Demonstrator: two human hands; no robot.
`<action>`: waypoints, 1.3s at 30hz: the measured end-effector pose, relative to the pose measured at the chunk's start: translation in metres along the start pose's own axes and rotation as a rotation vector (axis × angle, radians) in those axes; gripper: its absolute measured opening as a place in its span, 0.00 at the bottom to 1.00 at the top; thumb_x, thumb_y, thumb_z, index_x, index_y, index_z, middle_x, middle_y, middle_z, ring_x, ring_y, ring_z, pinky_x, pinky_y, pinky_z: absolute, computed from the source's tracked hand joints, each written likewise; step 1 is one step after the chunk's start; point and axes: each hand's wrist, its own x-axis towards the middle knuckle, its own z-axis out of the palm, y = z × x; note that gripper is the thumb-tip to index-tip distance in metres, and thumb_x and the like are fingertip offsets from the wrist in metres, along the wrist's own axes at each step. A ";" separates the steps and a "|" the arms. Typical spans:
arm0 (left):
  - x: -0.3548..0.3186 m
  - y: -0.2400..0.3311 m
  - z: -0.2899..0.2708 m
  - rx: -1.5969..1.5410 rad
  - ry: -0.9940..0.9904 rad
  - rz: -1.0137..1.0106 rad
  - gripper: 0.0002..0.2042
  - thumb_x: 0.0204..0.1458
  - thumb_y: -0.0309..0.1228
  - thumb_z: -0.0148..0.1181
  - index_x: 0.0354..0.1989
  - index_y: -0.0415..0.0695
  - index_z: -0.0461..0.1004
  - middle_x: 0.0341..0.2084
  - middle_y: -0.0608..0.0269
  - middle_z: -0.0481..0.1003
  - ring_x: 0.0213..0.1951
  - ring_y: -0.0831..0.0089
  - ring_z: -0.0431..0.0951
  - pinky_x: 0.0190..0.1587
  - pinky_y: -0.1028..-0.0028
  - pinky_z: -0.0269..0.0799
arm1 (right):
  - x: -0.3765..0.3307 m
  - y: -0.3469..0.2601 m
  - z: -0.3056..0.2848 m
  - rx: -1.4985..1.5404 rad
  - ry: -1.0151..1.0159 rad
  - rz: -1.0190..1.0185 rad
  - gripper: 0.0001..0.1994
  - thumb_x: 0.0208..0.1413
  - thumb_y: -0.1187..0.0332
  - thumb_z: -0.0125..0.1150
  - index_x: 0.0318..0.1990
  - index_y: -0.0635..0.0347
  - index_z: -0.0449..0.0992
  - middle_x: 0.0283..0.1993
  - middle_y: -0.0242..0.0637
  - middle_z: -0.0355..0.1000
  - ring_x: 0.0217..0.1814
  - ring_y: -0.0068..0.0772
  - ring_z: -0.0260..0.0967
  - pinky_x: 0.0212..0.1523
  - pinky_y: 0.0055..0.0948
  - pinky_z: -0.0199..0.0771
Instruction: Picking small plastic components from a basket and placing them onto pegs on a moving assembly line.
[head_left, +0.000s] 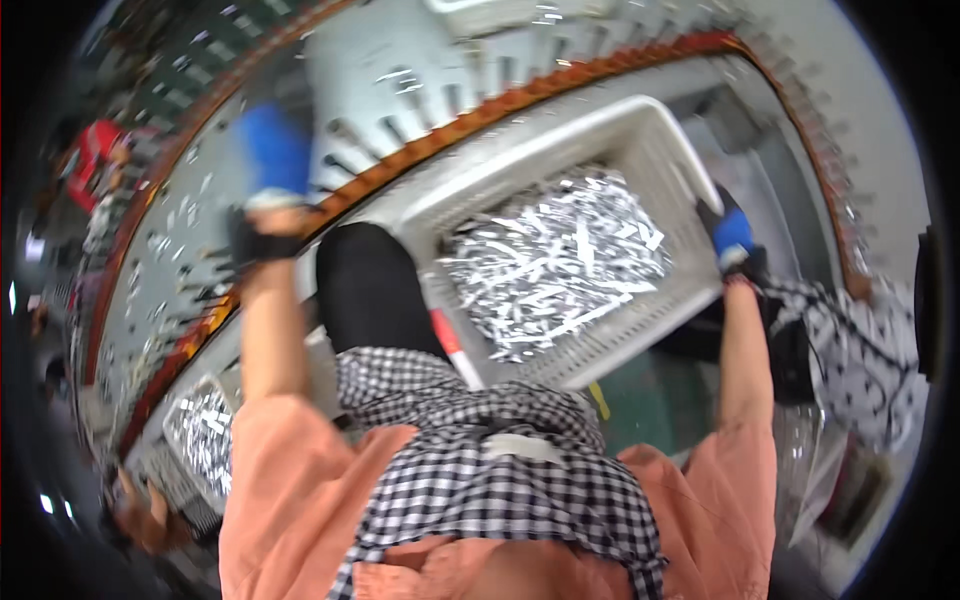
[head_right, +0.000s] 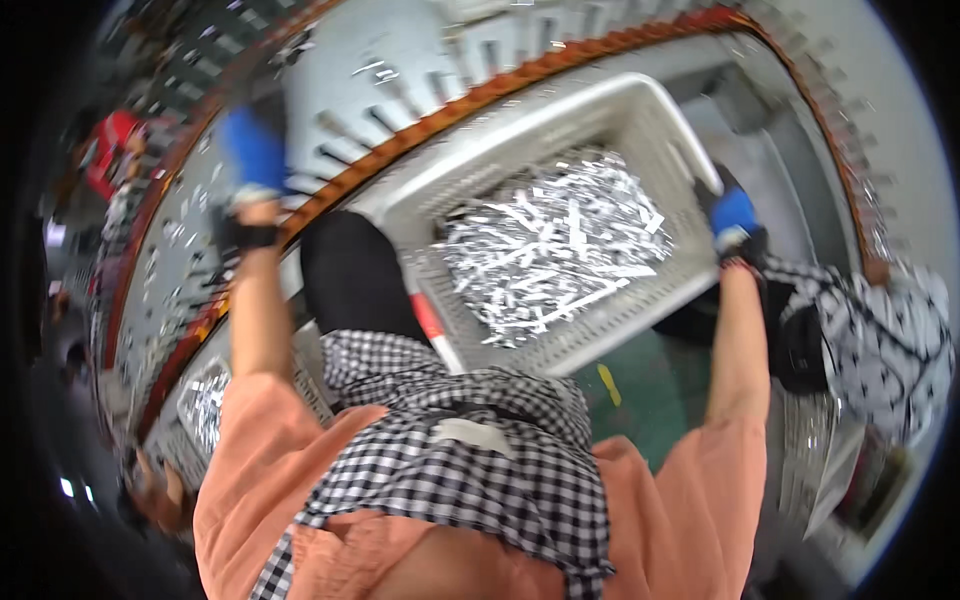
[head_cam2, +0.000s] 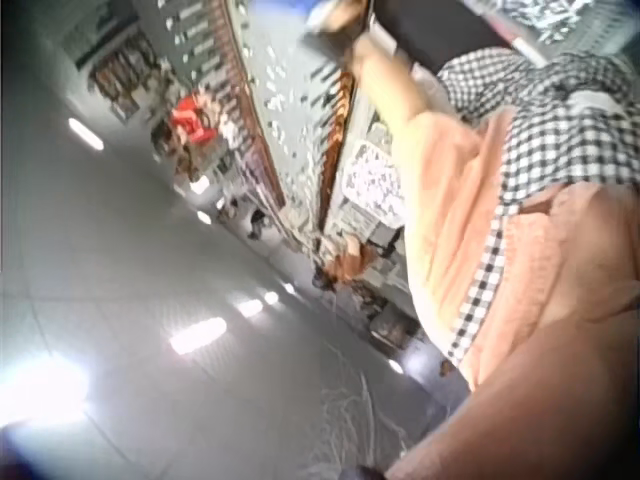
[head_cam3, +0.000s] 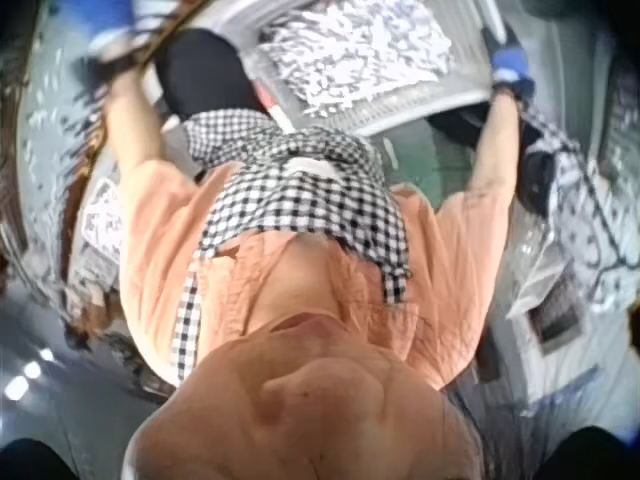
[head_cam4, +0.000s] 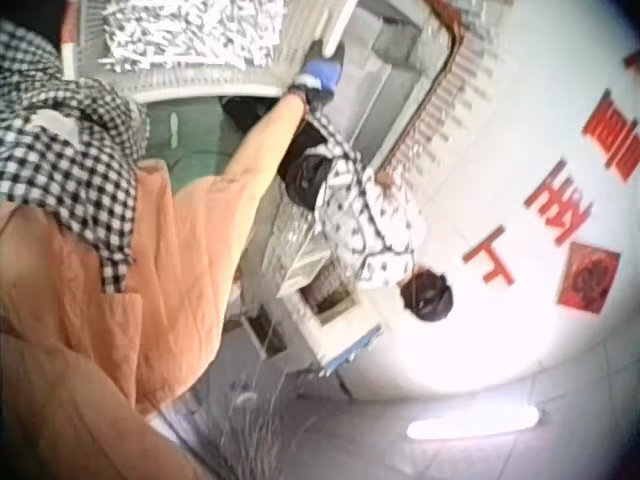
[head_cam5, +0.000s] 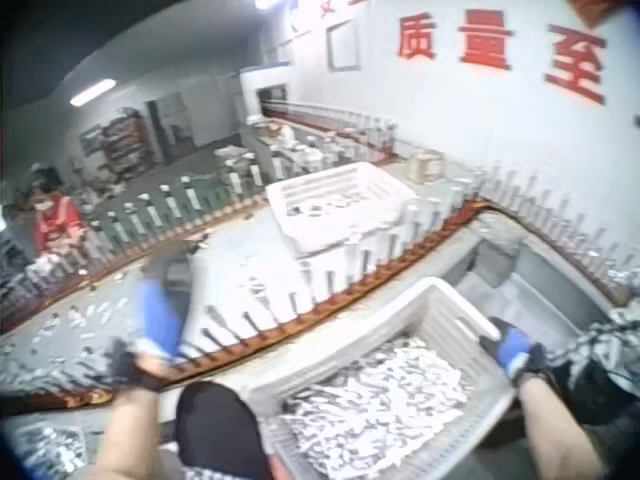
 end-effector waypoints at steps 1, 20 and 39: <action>0.026 -0.025 -0.033 0.047 0.222 0.183 0.17 0.71 0.30 0.46 0.60 0.36 0.75 0.53 0.55 0.80 0.54 0.69 0.79 0.57 0.70 0.73 | 0.012 0.001 0.009 -0.127 0.194 -0.191 0.31 0.59 0.58 0.69 0.66 0.65 0.71 0.62 0.56 0.75 0.64 0.52 0.74 0.63 0.39 0.71; -0.055 -0.145 -0.092 -0.342 0.230 -0.558 0.28 0.68 0.51 0.48 0.38 0.37 0.85 0.21 0.60 0.79 0.27 0.71 0.78 0.36 0.71 0.69 | 0.031 -0.499 0.251 0.122 0.308 -1.369 0.11 0.64 0.58 0.56 0.39 0.53 0.80 0.34 0.41 0.79 0.39 0.45 0.78 0.47 0.45 0.75; -0.041 0.096 -0.036 -0.648 -0.740 -0.105 0.22 0.70 0.38 0.48 0.63 0.35 0.73 0.57 0.53 0.77 0.62 0.64 0.73 0.68 0.67 0.61 | 0.051 -0.334 0.106 0.460 -0.514 -0.862 0.17 0.68 0.61 0.56 0.58 0.57 0.81 0.54 0.42 0.82 0.55 0.32 0.81 0.57 0.31 0.77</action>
